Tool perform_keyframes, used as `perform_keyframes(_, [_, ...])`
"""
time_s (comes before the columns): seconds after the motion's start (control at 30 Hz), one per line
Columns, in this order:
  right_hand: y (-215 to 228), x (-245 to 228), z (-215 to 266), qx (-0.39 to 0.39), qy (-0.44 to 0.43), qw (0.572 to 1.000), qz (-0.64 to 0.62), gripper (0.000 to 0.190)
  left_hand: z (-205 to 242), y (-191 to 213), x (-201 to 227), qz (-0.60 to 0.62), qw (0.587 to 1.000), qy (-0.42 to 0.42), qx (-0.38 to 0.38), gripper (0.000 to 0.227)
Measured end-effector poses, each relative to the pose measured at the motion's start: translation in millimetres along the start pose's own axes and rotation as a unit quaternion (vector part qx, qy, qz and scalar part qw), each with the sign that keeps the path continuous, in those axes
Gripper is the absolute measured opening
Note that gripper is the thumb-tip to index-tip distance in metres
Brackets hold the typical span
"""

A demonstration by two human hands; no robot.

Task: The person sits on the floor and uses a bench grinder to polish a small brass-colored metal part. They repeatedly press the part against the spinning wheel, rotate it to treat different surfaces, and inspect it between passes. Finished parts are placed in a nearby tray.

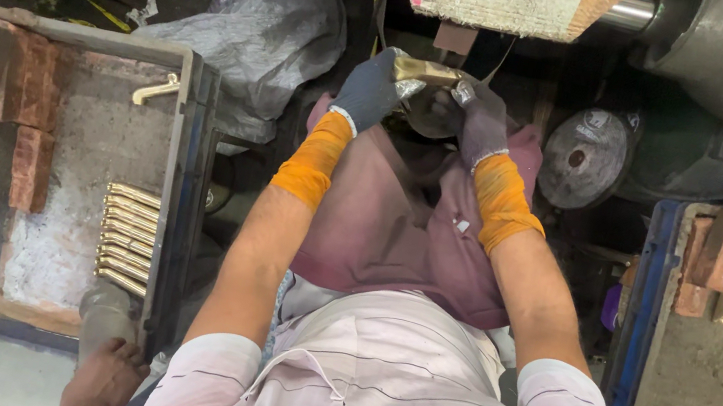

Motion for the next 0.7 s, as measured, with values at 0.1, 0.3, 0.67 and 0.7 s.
perform_keyframes(0.1, [2.3, -0.9, 0.9, -0.004, 0.016, 1.0, -0.009, 0.029, -4.0, -6.8, 0.2, -0.013, 1.0, 0.003, -0.013, 0.047])
perform_keyframes(0.3, [12.3, -3.8, 2.4, 0.009, 0.02, 1.0, -0.018, 0.03, -13.6, -28.9, -9.3, -0.046, 0.999, 0.001, -0.028, 0.046])
perform_keyframes(0.67, [22.0, -0.5, -5.9, 0.035, 0.021, 0.999, -0.016, 0.029, -18.7, -36.6, -14.4, -0.068, 0.992, 0.073, -0.081, 0.047])
perform_keyframes(0.7, [20.7, 2.4, -8.2, 0.044, 0.02, 0.999, -0.008, 0.029, -15.1, -32.5, -16.7, -0.027, 0.988, 0.122, -0.094, 0.047])
Point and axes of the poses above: each hand's wrist, its own z-axis away from the middle knuckle, its own y-axis out of the back of the hand, x = y × z, the point moved 3 cm from there along -z, towards the middle knuckle, and after that the axes turned 2 degrees about -z, right-handed, at the moved point
